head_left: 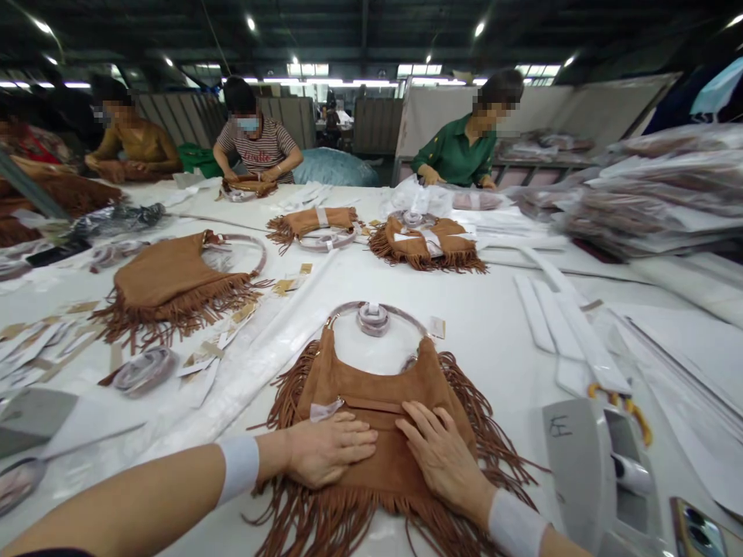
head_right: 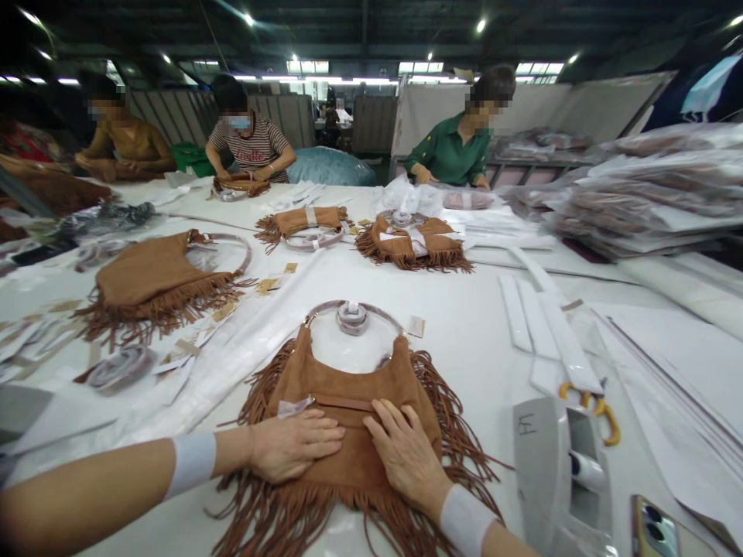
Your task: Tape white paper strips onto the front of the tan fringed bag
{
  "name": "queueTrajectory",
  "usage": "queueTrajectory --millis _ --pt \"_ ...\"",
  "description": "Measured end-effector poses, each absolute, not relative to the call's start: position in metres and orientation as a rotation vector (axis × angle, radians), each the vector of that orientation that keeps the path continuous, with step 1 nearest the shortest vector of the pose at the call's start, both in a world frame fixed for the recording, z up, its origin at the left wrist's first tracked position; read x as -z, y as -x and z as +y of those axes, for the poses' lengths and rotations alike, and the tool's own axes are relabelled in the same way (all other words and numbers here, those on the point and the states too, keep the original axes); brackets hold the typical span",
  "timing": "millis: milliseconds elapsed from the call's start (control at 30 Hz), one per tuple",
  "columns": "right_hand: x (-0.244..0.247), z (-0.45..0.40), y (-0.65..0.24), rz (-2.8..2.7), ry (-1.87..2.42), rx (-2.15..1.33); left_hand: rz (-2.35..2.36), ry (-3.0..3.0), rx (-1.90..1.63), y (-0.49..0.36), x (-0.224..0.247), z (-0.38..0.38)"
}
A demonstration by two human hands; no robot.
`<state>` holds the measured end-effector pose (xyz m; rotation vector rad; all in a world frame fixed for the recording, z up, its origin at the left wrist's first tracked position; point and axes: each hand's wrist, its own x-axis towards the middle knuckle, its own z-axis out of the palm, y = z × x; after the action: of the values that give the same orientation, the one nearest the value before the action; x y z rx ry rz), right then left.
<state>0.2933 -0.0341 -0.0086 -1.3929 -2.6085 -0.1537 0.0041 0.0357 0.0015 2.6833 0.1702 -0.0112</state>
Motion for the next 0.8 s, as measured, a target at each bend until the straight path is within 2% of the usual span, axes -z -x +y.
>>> queueTrajectory --millis 400,633,800 --pt "-0.025 -0.035 -0.294 -2.625 1.544 -0.443 0.060 -2.781 -0.108 -0.005 0.017 0.038" --pt "-0.034 -0.048 -0.294 -2.560 1.528 -0.382 0.234 -2.973 -0.042 -0.039 0.005 0.024" --pt "-0.018 -0.052 -0.295 -2.566 1.494 -0.261 0.115 -3.099 -0.292 -0.062 0.030 0.024"
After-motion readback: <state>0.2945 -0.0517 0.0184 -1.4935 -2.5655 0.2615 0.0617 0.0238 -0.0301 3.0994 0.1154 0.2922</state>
